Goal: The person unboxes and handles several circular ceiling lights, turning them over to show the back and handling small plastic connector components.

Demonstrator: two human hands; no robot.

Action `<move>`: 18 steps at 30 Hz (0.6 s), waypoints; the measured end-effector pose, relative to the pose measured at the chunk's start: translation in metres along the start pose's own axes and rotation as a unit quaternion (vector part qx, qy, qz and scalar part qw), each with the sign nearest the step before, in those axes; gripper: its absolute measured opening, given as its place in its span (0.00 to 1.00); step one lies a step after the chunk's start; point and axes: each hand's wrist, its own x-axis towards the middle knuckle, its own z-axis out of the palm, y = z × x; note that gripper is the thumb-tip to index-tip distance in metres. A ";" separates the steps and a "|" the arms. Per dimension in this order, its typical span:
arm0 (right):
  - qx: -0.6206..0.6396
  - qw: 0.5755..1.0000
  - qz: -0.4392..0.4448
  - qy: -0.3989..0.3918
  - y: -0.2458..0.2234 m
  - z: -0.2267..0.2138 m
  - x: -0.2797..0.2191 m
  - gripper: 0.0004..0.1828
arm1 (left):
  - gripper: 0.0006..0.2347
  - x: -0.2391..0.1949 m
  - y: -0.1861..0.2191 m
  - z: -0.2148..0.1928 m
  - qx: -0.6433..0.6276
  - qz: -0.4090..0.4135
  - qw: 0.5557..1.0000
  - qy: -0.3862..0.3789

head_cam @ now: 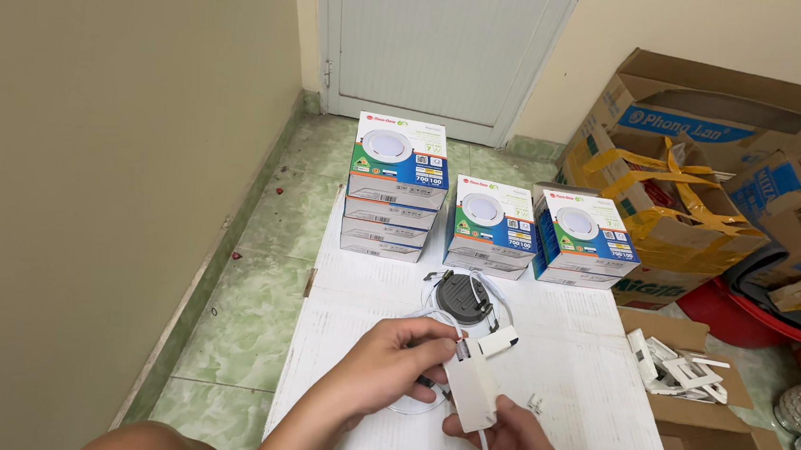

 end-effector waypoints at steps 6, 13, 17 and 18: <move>-0.022 0.979 -0.016 0.202 -0.008 0.059 -0.038 0.27 | 0.15 -0.006 0.005 -0.003 -0.027 -0.004 1.000 -0.006; -0.170 0.979 -0.005 0.110 -0.017 0.034 -0.031 0.28 | 0.13 -0.007 0.005 -0.007 -0.070 -0.001 0.997 -0.017; -0.129 0.988 -0.018 0.081 -0.019 0.034 -0.029 0.30 | 0.13 -0.009 0.006 -0.009 -0.086 -0.008 0.996 -0.030; -0.133 0.988 -0.013 0.079 -0.018 0.023 -0.021 0.30 | 0.13 -0.008 0.007 -0.007 -0.090 -0.009 0.996 -0.025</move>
